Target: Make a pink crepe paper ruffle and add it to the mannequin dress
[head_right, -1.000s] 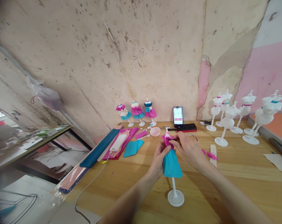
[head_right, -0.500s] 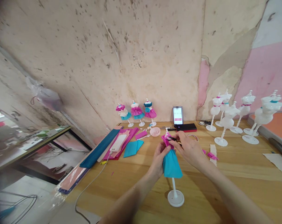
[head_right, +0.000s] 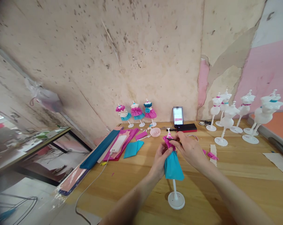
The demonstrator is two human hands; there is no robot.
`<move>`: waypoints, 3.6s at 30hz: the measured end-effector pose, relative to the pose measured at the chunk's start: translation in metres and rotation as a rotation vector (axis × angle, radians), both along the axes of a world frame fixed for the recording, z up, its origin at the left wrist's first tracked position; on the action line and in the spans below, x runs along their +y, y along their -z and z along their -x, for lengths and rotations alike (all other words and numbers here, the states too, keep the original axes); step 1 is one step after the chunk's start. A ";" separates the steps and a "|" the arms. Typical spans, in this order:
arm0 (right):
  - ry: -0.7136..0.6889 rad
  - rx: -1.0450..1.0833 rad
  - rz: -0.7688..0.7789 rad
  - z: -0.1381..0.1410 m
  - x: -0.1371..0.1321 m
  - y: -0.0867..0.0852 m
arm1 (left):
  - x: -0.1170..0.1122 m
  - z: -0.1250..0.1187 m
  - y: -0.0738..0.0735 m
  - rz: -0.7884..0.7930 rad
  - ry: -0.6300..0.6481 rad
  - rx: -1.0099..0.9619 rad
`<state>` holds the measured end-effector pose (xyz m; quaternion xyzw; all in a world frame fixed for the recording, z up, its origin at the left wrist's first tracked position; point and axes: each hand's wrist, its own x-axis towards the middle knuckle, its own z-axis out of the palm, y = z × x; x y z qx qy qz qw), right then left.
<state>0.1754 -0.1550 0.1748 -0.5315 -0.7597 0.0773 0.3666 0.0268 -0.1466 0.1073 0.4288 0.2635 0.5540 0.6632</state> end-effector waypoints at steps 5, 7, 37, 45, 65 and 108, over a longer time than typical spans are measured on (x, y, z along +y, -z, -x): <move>0.097 0.152 -0.007 -0.009 0.005 -0.005 | 0.005 0.005 0.002 0.073 0.000 0.004; 0.163 0.198 -0.007 -0.020 0.015 -0.002 | 0.012 0.010 0.003 0.160 0.019 -0.015; -0.159 -0.061 0.016 -0.036 0.024 -0.002 | 0.023 0.015 0.003 0.207 0.246 -0.009; -0.181 -0.191 -0.044 -0.038 0.025 0.002 | 0.022 0.017 0.000 0.172 0.208 0.013; -0.146 -0.217 -0.088 -0.032 0.026 0.013 | 0.020 0.017 0.000 0.127 0.157 0.007; -0.113 -0.284 -0.024 -0.020 0.010 -0.001 | 0.010 0.013 0.000 0.059 0.127 0.142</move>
